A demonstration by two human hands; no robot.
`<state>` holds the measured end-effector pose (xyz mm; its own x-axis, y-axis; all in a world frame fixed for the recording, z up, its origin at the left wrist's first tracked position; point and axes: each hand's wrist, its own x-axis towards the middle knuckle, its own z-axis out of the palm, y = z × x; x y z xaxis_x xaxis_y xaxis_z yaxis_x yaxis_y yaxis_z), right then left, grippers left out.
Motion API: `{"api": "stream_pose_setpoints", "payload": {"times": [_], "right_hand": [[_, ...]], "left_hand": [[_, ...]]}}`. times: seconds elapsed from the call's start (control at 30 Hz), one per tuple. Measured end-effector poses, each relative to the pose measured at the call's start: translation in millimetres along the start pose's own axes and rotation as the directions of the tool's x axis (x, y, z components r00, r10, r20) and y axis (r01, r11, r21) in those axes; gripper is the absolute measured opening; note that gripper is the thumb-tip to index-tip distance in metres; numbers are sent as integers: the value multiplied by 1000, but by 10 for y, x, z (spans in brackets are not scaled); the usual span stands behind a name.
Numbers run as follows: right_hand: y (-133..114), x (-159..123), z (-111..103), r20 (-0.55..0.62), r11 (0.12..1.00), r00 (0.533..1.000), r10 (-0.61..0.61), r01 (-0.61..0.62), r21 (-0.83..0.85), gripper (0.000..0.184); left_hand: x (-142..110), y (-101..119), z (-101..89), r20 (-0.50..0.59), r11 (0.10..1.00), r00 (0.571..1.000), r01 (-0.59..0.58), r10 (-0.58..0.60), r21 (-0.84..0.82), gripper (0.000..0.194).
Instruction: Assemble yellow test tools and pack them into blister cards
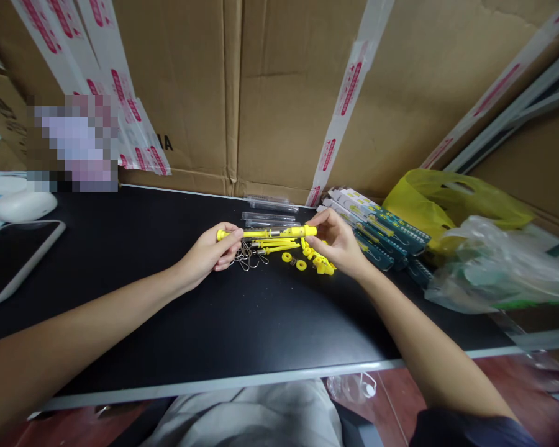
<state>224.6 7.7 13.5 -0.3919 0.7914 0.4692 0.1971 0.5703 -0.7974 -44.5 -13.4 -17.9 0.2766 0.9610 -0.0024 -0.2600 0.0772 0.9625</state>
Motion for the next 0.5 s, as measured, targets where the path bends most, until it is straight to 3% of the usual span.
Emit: {"api": "stream_pose_setpoints", "payload": {"times": [0.5], "right_hand": [[-30, -12, 7, 76, 991, 994, 78, -86, 107, 29]], "left_hand": [[11, -17, -15, -1, 1000, 1000, -4, 4, 8, 40]]}}
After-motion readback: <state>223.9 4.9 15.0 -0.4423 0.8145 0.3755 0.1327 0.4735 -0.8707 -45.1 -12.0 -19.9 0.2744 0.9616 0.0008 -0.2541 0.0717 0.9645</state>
